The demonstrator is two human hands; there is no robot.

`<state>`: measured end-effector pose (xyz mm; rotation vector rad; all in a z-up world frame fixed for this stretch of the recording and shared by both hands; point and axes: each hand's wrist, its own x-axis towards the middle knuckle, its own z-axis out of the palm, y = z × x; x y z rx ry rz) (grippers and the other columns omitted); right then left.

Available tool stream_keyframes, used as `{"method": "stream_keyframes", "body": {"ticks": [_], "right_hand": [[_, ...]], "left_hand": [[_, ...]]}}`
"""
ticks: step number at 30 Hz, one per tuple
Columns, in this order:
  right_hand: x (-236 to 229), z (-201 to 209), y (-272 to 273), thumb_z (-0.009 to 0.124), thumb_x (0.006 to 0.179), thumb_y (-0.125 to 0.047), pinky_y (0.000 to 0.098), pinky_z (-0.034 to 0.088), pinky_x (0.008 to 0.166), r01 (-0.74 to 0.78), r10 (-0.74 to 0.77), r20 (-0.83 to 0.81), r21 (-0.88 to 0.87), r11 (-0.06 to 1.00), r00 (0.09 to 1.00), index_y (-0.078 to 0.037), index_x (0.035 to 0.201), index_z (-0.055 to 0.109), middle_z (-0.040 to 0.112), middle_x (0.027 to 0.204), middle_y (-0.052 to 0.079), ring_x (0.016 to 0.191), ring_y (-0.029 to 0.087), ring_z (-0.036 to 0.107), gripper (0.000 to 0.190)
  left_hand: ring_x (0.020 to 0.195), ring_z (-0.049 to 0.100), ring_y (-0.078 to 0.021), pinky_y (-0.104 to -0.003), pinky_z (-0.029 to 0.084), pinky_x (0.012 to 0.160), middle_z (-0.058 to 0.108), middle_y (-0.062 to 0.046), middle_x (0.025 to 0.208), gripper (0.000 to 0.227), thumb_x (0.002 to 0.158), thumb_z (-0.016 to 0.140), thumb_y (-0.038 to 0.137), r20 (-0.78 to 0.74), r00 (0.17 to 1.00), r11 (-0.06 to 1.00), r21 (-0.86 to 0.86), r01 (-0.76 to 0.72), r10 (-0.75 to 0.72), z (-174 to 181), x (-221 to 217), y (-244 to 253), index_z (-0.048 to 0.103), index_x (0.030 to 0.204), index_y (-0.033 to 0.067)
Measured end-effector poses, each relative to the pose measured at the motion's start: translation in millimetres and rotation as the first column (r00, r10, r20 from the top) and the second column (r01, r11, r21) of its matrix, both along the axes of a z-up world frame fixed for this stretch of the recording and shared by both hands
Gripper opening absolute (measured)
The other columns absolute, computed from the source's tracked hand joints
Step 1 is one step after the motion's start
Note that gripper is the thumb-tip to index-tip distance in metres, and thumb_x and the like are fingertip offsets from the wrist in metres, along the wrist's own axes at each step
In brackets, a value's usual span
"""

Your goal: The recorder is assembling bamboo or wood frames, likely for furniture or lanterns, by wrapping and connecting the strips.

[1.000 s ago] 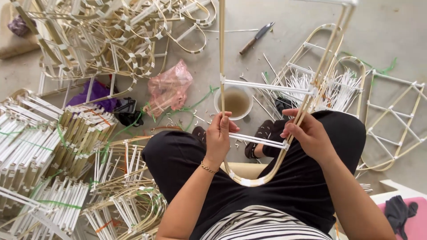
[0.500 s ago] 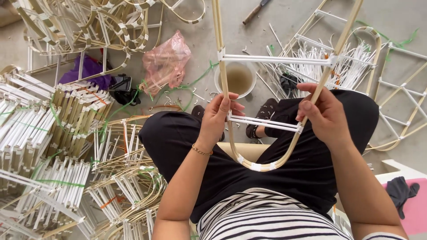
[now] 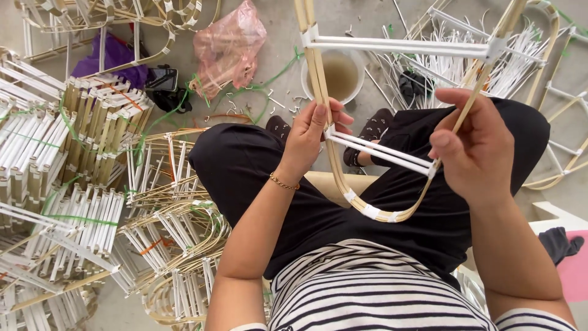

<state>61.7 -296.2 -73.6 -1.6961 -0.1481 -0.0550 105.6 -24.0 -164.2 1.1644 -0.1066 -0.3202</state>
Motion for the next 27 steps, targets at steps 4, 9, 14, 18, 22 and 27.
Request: {"method": "stream_keyframes", "body": {"ticks": [4, 9, 14, 18, 22, 27], "right_hand": [[-13, 17, 10, 0.072, 0.105, -0.020, 0.0147, 0.045, 0.064, -0.027, 0.037, 0.082, -0.117, 0.993, 0.996, 0.003, 0.149, 0.052, 0.061, 0.085, 0.000, 0.071, 0.003, 0.056, 0.053], [-18, 24, 20, 0.075, 0.102, -0.015, 0.0136, 0.044, 0.064, -0.068, 0.090, 0.146, -0.149, 0.986, 0.985, 0.004, 0.148, 0.051, 0.059, 0.084, -0.001, 0.072, 0.002, 0.055, 0.055], [-15, 23, 25, 0.072, 0.100, -0.012, 0.0138, 0.040, 0.059, -0.064, 0.100, 0.170, -0.204, 0.977, 0.980, 0.003, 0.144, 0.052, 0.059, 0.084, -0.002, 0.065, 0.001, 0.050, 0.050], [-6, 2, 18, 0.064, 0.107, -0.014, 0.0156, 0.042, 0.064, -0.071, 0.099, 0.185, -0.153, 0.986, 0.978, 0.001, 0.147, 0.049, 0.059, 0.088, -0.002, 0.070, 0.002, 0.051, 0.045], [3, -39, 8, 0.055, 0.109, -0.020, 0.0186, 0.044, 0.069, -0.085, 0.092, 0.064, -0.114, 0.990, 0.994, 0.000, 0.151, 0.048, 0.056, 0.089, -0.001, 0.075, 0.003, 0.052, 0.047], [28, -75, -3, 0.053, 0.108, -0.022, 0.0226, 0.047, 0.082, -0.210, 0.208, -0.076, -0.017, 0.978, 0.975, 0.000, 0.154, 0.045, 0.060, 0.099, 0.003, 0.091, 0.008, 0.056, 0.051]], "left_hand": [[0.091, 0.074, -0.0198, -0.032, 0.062, 0.081, 0.072, -0.011, 0.105, 0.046, 0.113, 0.039, 0.045, 0.016, 1.000, 1.000, -0.017, 0.003, -0.003, 4, -2, -3, 0.059, 0.123, 0.0044], [0.092, 0.075, -0.0212, -0.033, 0.063, 0.081, 0.073, -0.012, 0.106, 0.046, 0.113, 0.039, 0.045, 0.005, 1.000, 0.999, -0.035, 0.004, -0.004, 7, -3, -4, 0.059, 0.122, 0.0044], [0.096, 0.074, -0.0216, -0.034, 0.062, 0.085, 0.073, -0.013, 0.109, 0.046, 0.113, 0.039, 0.045, -0.019, 1.000, 0.992, -0.122, 0.017, -0.019, 1, 0, -1, 0.060, 0.122, 0.0046], [0.101, 0.072, -0.0200, -0.033, 0.061, 0.088, 0.072, -0.012, 0.111, 0.049, 0.113, 0.040, 0.046, 0.032, 0.999, 0.998, -0.058, -0.013, 0.014, 7, 9, 14, 0.060, 0.128, 0.0039], [0.100, 0.071, -0.0168, -0.030, 0.060, 0.091, 0.072, -0.009, 0.115, 0.051, 0.109, 0.045, 0.045, 0.066, 0.985, 0.986, -0.066, -0.152, 0.156, 23, 25, 37, 0.057, 0.138, 0.0040], [0.095, 0.070, -0.0123, -0.026, 0.055, 0.079, 0.071, -0.007, 0.111, 0.048, 0.106, 0.052, 0.042, 0.120, 0.965, 0.973, -0.022, -0.231, 0.232, 22, 38, 63, 0.058, 0.138, 0.0053]]}}
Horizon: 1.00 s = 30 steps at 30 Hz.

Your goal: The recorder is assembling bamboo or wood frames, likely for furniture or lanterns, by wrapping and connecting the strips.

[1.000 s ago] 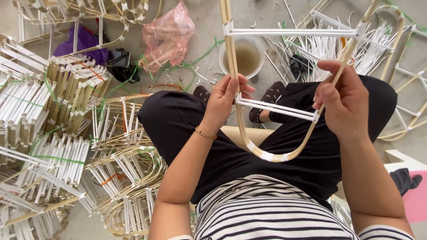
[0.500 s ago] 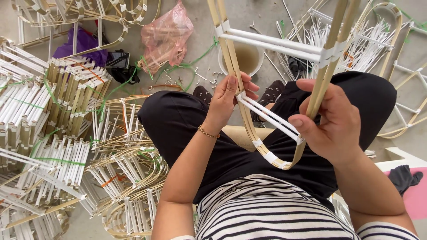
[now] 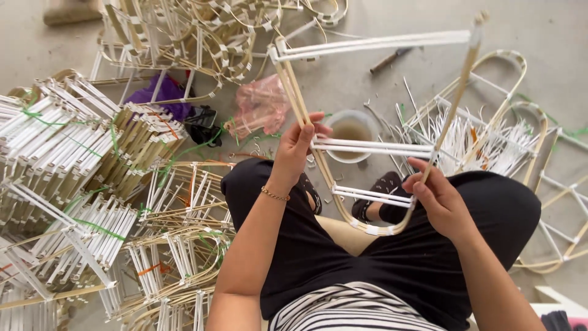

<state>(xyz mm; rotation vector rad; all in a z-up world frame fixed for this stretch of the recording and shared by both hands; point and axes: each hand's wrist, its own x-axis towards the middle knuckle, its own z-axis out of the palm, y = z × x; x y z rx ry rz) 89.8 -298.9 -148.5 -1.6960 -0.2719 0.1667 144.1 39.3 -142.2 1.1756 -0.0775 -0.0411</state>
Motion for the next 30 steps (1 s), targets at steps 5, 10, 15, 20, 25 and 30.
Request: {"method": "stream_keyframes", "body": {"ticks": [5, 10, 15, 20, 25, 30], "right_hand": [[26, 39, 2, 0.049, 0.106, -0.022, 0.0301, 0.047, 0.105, -0.023, 0.015, 0.053, 0.142, 0.990, 0.998, 0.000, 0.153, 0.040, 0.062, 0.128, 0.004, 0.121, 0.014, 0.059, 0.052], [34, 37, -13, 0.049, 0.110, -0.025, 0.0327, 0.050, 0.097, 0.068, -0.082, 0.104, 0.138, 0.988, 0.991, 0.000, 0.152, 0.045, 0.065, 0.114, 0.006, 0.108, 0.015, 0.063, 0.049], [28, 33, -20, 0.050, 0.110, -0.026, 0.0327, 0.050, 0.096, 0.021, -0.035, 0.086, 0.163, 0.986, 0.996, 0.002, 0.148, 0.049, 0.066, 0.107, 0.006, 0.104, 0.015, 0.063, 0.048], [16, 33, -21, 0.051, 0.110, -0.023, 0.0309, 0.051, 0.095, 0.008, -0.023, 0.080, 0.184, 0.983, 0.997, 0.003, 0.147, 0.050, 0.064, 0.101, 0.005, 0.098, 0.014, 0.064, 0.045], [4, 35, -17, 0.053, 0.109, -0.019, 0.0312, 0.052, 0.091, 0.009, -0.025, 0.092, 0.172, 0.985, 0.995, 0.004, 0.146, 0.050, 0.063, 0.098, 0.005, 0.094, 0.014, 0.063, 0.044], [5, 38, -7, 0.053, 0.110, -0.024, 0.0375, 0.053, 0.097, -0.023, -0.009, 0.086, 0.360, 0.933, 0.996, 0.002, 0.147, 0.048, 0.061, 0.098, 0.005, 0.096, 0.016, 0.063, 0.046]], "left_hand": [[0.097, 0.069, -0.0112, -0.025, 0.055, 0.089, 0.074, -0.006, 0.102, 0.033, 0.106, 0.062, 0.031, 0.090, 0.995, 0.974, 0.225, 0.012, -0.033, -7, -5, -3, 0.066, 0.123, 0.0026], [0.096, 0.066, -0.0099, -0.025, 0.054, 0.090, 0.071, -0.002, 0.098, 0.022, 0.103, 0.065, 0.023, 0.051, 0.995, 0.973, 0.218, 0.075, -0.088, 8, -29, -6, 0.065, 0.113, 0.0041], [0.086, 0.058, -0.0070, -0.024, 0.049, 0.079, 0.064, 0.001, 0.092, 0.019, 0.099, 0.072, 0.019, 0.016, 0.987, 0.958, 0.244, 0.151, -0.160, 7, -43, -2, 0.066, 0.105, 0.0028], [0.084, 0.057, -0.0057, -0.023, 0.048, 0.078, 0.064, 0.003, 0.089, 0.020, 0.098, 0.073, 0.021, -0.050, 0.983, 0.980, 0.087, 0.178, -0.174, -5, -44, 0, 0.065, 0.104, 0.0038], [0.088, 0.062, -0.0063, -0.023, 0.051, 0.083, 0.066, 0.002, 0.090, 0.021, 0.099, 0.072, 0.022, -0.032, 0.987, 0.986, 0.036, 0.160, -0.159, -7, -41, 5, 0.065, 0.106, 0.0039], [0.097, 0.064, -0.0105, -0.026, 0.054, 0.091, 0.066, -0.002, 0.101, 0.025, 0.105, 0.073, 0.023, 0.024, 0.978, 0.978, -0.008, 0.207, -0.207, -8, -46, 5, 0.066, 0.114, 0.0005]]}}
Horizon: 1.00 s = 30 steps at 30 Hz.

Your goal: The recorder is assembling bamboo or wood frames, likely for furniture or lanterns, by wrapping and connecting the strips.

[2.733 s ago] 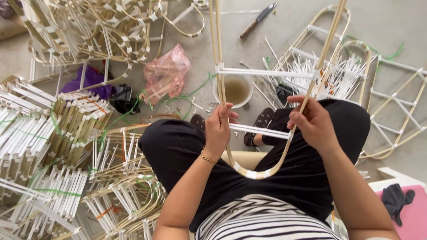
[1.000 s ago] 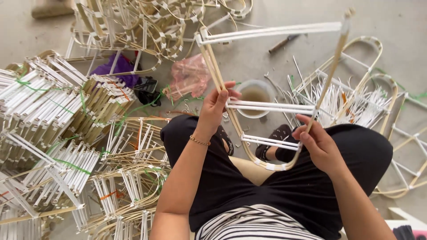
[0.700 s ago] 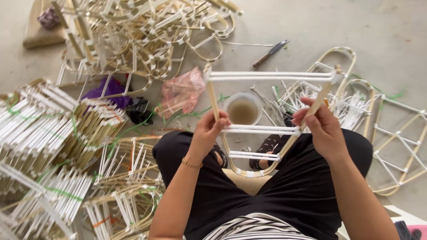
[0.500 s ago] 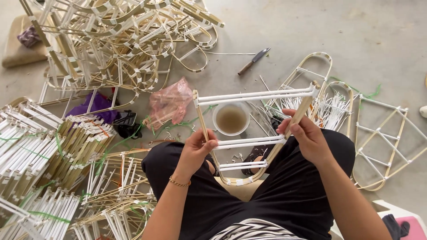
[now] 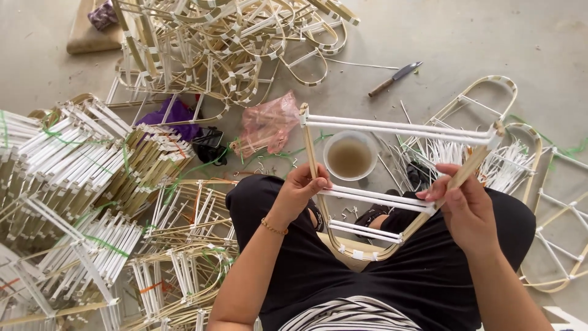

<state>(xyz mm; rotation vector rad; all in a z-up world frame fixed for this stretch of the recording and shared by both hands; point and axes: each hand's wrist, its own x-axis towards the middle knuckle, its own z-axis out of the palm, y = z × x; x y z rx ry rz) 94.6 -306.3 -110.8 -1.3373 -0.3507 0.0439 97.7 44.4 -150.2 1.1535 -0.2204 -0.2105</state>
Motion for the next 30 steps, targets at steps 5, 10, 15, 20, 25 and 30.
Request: {"method": "stream_keyframes", "body": {"ticks": [5, 10, 15, 20, 25, 30], "right_hand": [[22, -17, -40, 0.057, 0.120, -0.042, 0.0292, 0.044, 0.079, 0.097, -0.113, 0.009, 0.456, 0.885, 0.994, -0.010, 0.149, 0.049, 0.055, 0.089, -0.004, 0.080, 0.008, 0.052, 0.044], [33, -9, -68, 0.048, 0.117, -0.050, 0.0268, 0.045, 0.075, 0.147, -0.124, -0.083, 0.684, 0.714, 0.989, -0.020, 0.148, 0.051, 0.056, 0.085, -0.006, 0.070, 0.004, 0.050, 0.043], [41, -16, -72, 0.043, 0.118, -0.051, 0.0251, 0.044, 0.073, 0.143, -0.115, -0.088, 0.726, 0.672, 0.989, -0.021, 0.143, 0.056, 0.056, 0.080, -0.007, 0.066, 0.002, 0.048, 0.041], [45, -27, -77, 0.042, 0.119, -0.052, 0.0243, 0.044, 0.073, 0.160, -0.097, -0.128, 0.758, 0.632, 0.987, -0.024, 0.149, 0.054, 0.055, 0.079, -0.007, 0.066, 0.003, 0.048, 0.042], [47, -31, -83, 0.046, 0.118, -0.053, 0.0238, 0.043, 0.072, 0.240, -0.118, -0.214, 0.733, 0.636, 0.970, -0.021, 0.144, 0.052, 0.055, 0.082, -0.007, 0.069, 0.003, 0.050, 0.042], [47, -31, -83, 0.048, 0.117, -0.054, 0.0236, 0.041, 0.073, 0.313, -0.163, -0.277, 0.688, 0.655, 0.947, -0.019, 0.145, 0.052, 0.055, 0.086, -0.006, 0.072, 0.003, 0.050, 0.045]], "left_hand": [[0.144, 0.043, -0.0218, -0.040, 0.041, 0.115, 0.040, -0.010, 0.158, 0.093, 0.085, 0.079, 0.040, 0.275, 0.943, 0.930, 0.358, 0.082, -0.189, 68, -20, -27, 0.031, 0.157, 0.0063], [0.146, 0.046, -0.0237, -0.041, 0.041, 0.117, 0.049, -0.011, 0.158, 0.075, 0.100, 0.058, 0.054, 0.100, 0.952, 0.902, 0.361, 0.237, -0.290, 38, -25, -23, 0.040, 0.158, 0.0098], [0.134, 0.058, -0.0208, -0.035, 0.048, 0.108, 0.064, -0.010, 0.144, 0.061, 0.101, 0.050, 0.044, -0.144, 0.925, 0.800, 0.467, 0.376, -0.351, -23, -46, -40, 0.051, 0.152, 0.0101], [0.094, 0.067, -0.0148, -0.029, 0.056, 0.079, 0.068, -0.006, 0.117, 0.060, 0.097, 0.062, 0.024, -0.412, 0.784, 0.654, 0.436, 0.618, -0.465, -20, -70, -74, 0.043, 0.153, 0.0125], [0.070, 0.062, -0.0126, -0.030, 0.052, 0.063, 0.071, -0.002, 0.087, 0.059, 0.098, 0.058, 0.020, -0.548, 0.706, 0.584, 0.419, 0.695, -0.448, 8, -68, -80, 0.040, 0.154, 0.0143], [0.086, 0.065, -0.0070, -0.025, 0.051, 0.079, 0.071, -0.002, 0.091, 0.055, 0.103, 0.058, 0.016, -0.439, 0.729, 0.718, 0.232, 0.656, -0.524, -36, -81, -71, 0.046, 0.155, 0.0077]]}}
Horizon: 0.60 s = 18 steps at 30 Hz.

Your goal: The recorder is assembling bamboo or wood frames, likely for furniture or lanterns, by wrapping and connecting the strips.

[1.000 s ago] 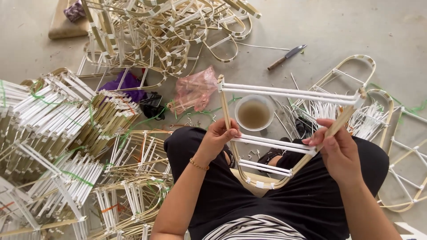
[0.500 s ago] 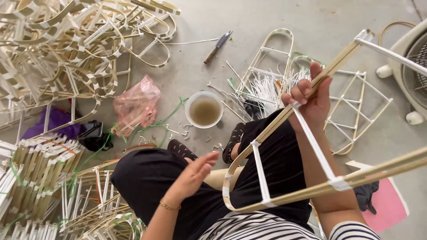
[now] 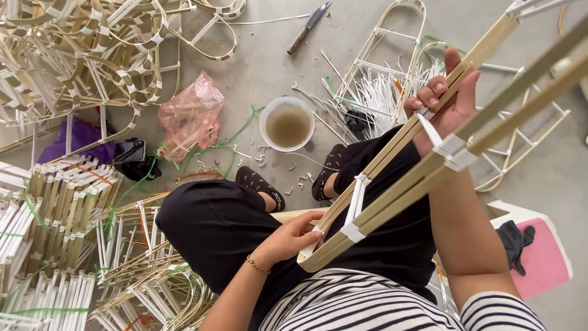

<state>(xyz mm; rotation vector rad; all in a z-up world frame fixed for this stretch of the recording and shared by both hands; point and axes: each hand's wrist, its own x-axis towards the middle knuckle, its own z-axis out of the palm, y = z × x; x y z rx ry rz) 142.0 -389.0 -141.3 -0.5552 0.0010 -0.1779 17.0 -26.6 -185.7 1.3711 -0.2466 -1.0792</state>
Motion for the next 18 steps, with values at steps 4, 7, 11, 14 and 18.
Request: {"method": "stream_keyframes", "body": {"ticks": [4, 7, 11, 14, 18], "right_hand": [[0, 2, -1, 0.048, 0.116, -0.054, 0.0233, 0.042, 0.074, -0.034, 0.033, 0.024, 0.010, 0.999, 0.999, -0.020, 0.150, 0.053, 0.055, 0.087, -0.006, 0.073, 0.003, 0.051, 0.048], [-1, 18, -2, 0.050, 0.111, -0.056, 0.0302, 0.048, 0.082, -0.017, 0.014, -0.021, -0.128, 0.992, 1.000, -0.018, 0.148, 0.055, 0.060, 0.097, -0.004, 0.085, 0.008, 0.057, 0.054], [-21, -89, -134, 0.056, 0.114, -0.051, 0.0359, 0.047, 0.110, 0.114, -0.260, -0.059, -0.790, 0.602, 0.964, -0.008, 0.155, 0.050, 0.061, 0.146, 0.002, 0.130, 0.018, 0.057, 0.059], [-124, -116, -219, 0.066, 0.113, -0.035, 0.0484, 0.040, 0.122, -0.176, -0.616, 0.145, -0.886, -0.430, 0.774, 0.000, 0.156, 0.049, 0.051, 0.153, 0.025, 0.141, 0.039, 0.048, 0.057], [-298, -238, -292, 0.071, 0.102, -0.053, 0.0612, 0.025, 0.114, -0.649, -0.812, -0.044, -0.627, -0.432, 0.583, 0.008, 0.162, 0.034, 0.041, 0.154, 0.038, 0.143, 0.054, 0.033, 0.093]], "left_hand": [[0.095, 0.067, -0.0074, -0.027, 0.054, 0.090, 0.071, -0.003, 0.106, 0.053, 0.099, 0.061, 0.011, -0.218, 0.975, 0.994, -0.094, -0.050, 0.028, -1, -1, -6, 0.047, 0.150, 0.0046], [0.101, 0.066, -0.0066, -0.026, 0.052, 0.094, 0.070, -0.001, 0.115, 0.055, 0.096, 0.062, 0.008, -0.342, 0.939, 0.987, -0.138, -0.078, 0.026, 13, 2, -20, 0.047, 0.149, 0.0054], [0.103, 0.067, -0.0035, -0.023, 0.054, 0.093, 0.069, 0.003, 0.124, 0.062, 0.091, 0.064, 0.005, -0.432, 0.891, 0.945, -0.207, -0.253, 0.143, -6, 14, -37, 0.047, 0.151, 0.0042], [0.072, 0.064, -0.0091, -0.025, 0.055, 0.060, 0.067, -0.003, 0.099, 0.059, 0.097, 0.064, 0.004, -0.452, 0.883, 0.900, -0.322, -0.292, 0.124, 4, 33, -39, 0.044, 0.152, -0.0014], [0.053, 0.057, -0.0079, -0.024, 0.048, 0.042, 0.060, -0.004, 0.077, 0.064, 0.098, 0.062, 0.003, -0.480, 0.871, 0.863, -0.393, -0.318, 0.102, 4, 49, -40, 0.039, 0.158, 0.0015]]}}
